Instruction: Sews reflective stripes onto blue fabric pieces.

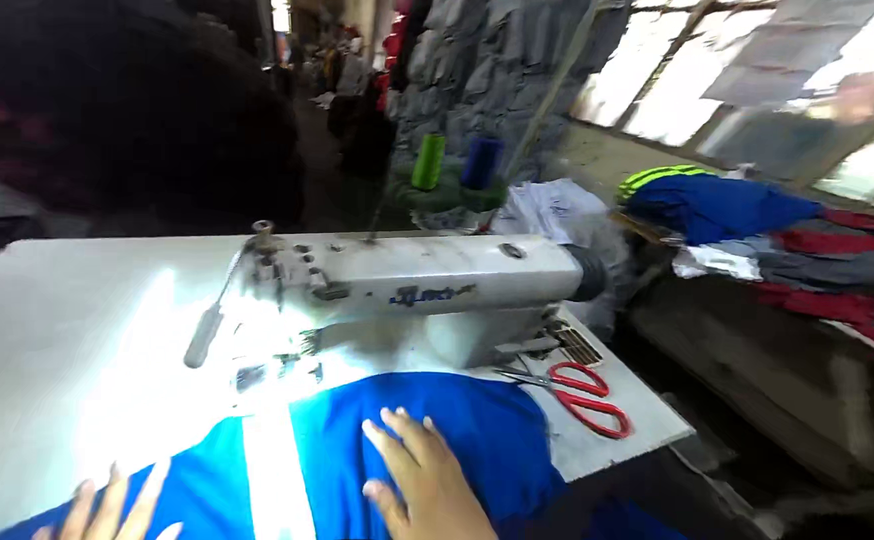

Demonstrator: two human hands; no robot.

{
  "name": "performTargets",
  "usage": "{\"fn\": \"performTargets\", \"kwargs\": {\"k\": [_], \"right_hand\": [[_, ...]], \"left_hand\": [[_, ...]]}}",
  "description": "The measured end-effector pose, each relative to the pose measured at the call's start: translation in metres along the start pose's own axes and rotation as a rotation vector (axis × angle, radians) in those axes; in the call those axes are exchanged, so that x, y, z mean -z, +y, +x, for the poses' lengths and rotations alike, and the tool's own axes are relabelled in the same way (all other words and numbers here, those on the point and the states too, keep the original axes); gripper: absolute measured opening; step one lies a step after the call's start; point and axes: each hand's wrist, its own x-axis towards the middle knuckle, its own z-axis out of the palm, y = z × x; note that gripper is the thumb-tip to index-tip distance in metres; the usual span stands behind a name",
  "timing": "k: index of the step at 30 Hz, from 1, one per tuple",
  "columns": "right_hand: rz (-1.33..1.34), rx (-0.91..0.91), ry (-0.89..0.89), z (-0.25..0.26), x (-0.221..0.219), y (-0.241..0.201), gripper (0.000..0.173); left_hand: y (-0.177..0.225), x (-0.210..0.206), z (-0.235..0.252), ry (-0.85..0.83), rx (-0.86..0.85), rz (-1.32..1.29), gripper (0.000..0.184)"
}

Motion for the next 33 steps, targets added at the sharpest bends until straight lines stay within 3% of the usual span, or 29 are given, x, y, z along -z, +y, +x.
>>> {"fn": "performTargets", "kwargs": {"k": [5, 9, 12, 14, 18, 20, 23, 33], "right_hand": [[0.039, 0.060, -0.139, -0.008, -0.053, -0.020, 0.048], [0.013, 0.149, -0.001, 0.007, -0.055, -0.027, 0.047], [-0.031, 0.158, -0.146, 0.023, -0.061, -0.025, 0.057], [-0.085, 0.146, -0.214, 0.029, -0.066, -0.018, 0.061], [-0.137, 0.141, -0.170, 0.034, -0.074, -0.015, 0.061], [-0.180, 0.129, -0.145, 0.041, -0.079, -0.015, 0.063], [-0.209, 0.118, -0.116, 0.047, -0.084, -0.014, 0.064], [-0.230, 0.139, -0.052, 0.054, -0.088, -0.009, 0.064]], "left_hand": [[-0.018, 0.009, 0.002, -0.078, 0.044, 0.046, 0.058], [0.033, 0.004, 0.028, 0.129, -0.200, -0.129, 0.036], [0.053, -0.023, 0.052, -0.070, -0.264, -0.229, 0.046], [0.041, -0.044, 0.066, -0.040, -0.325, -0.125, 0.049], [0.023, -0.052, 0.085, 0.022, -0.429, -0.022, 0.052], [0.021, -0.048, 0.094, 0.052, -0.412, -0.081, 0.052], [0.017, -0.052, 0.099, 0.289, -0.348, -0.135, 0.043], [0.013, -0.057, 0.107, 0.192, -0.370, 0.016, 0.050]]}}
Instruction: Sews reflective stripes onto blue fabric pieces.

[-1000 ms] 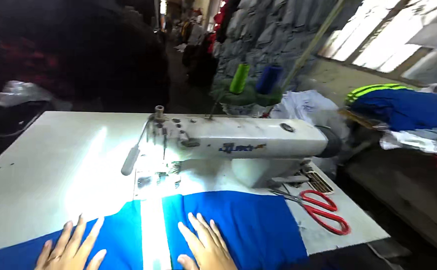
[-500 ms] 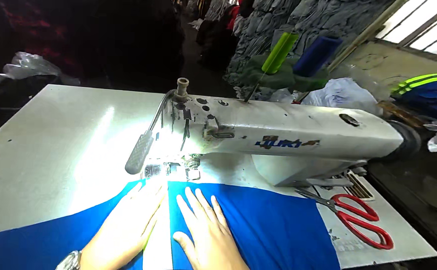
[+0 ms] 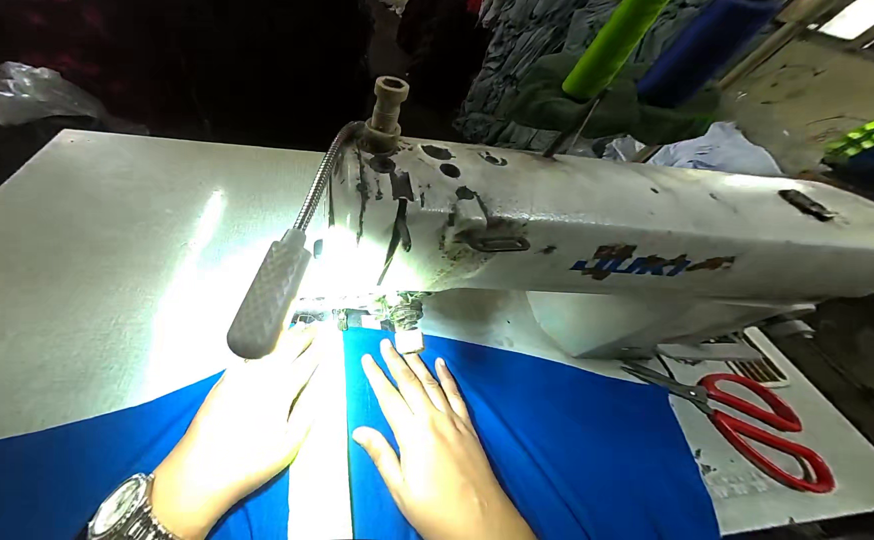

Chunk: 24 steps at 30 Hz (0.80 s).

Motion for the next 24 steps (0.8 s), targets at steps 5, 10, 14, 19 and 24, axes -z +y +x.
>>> {"fn": "performTargets", "kwargs": {"k": [5, 10, 14, 19, 24], "right_hand": [[-0.012, 0.007, -0.003, 0.002, 0.001, 0.001, 0.064], [-0.012, 0.006, 0.004, 0.002, -0.001, 0.002, 0.065], [-0.013, 0.011, 0.006, 0.002, 0.000, 0.003, 0.065], [-0.016, 0.015, 0.013, 0.003, 0.000, 0.004, 0.066], [-0.004, 0.014, 0.002, 0.006, 0.000, 0.006, 0.065]], "left_hand": [[0.009, 0.015, 0.007, -0.057, 0.006, -0.043, 0.054], [0.001, 0.001, 0.004, -0.031, 0.017, 0.025, 0.057], [-0.001, -0.001, 0.004, -0.008, 0.004, 0.021, 0.057], [-0.003, 0.000, 0.005, -0.043, 0.016, 0.017, 0.057], [-0.006, -0.001, 0.006, -0.067, 0.005, 0.022, 0.062]]}}
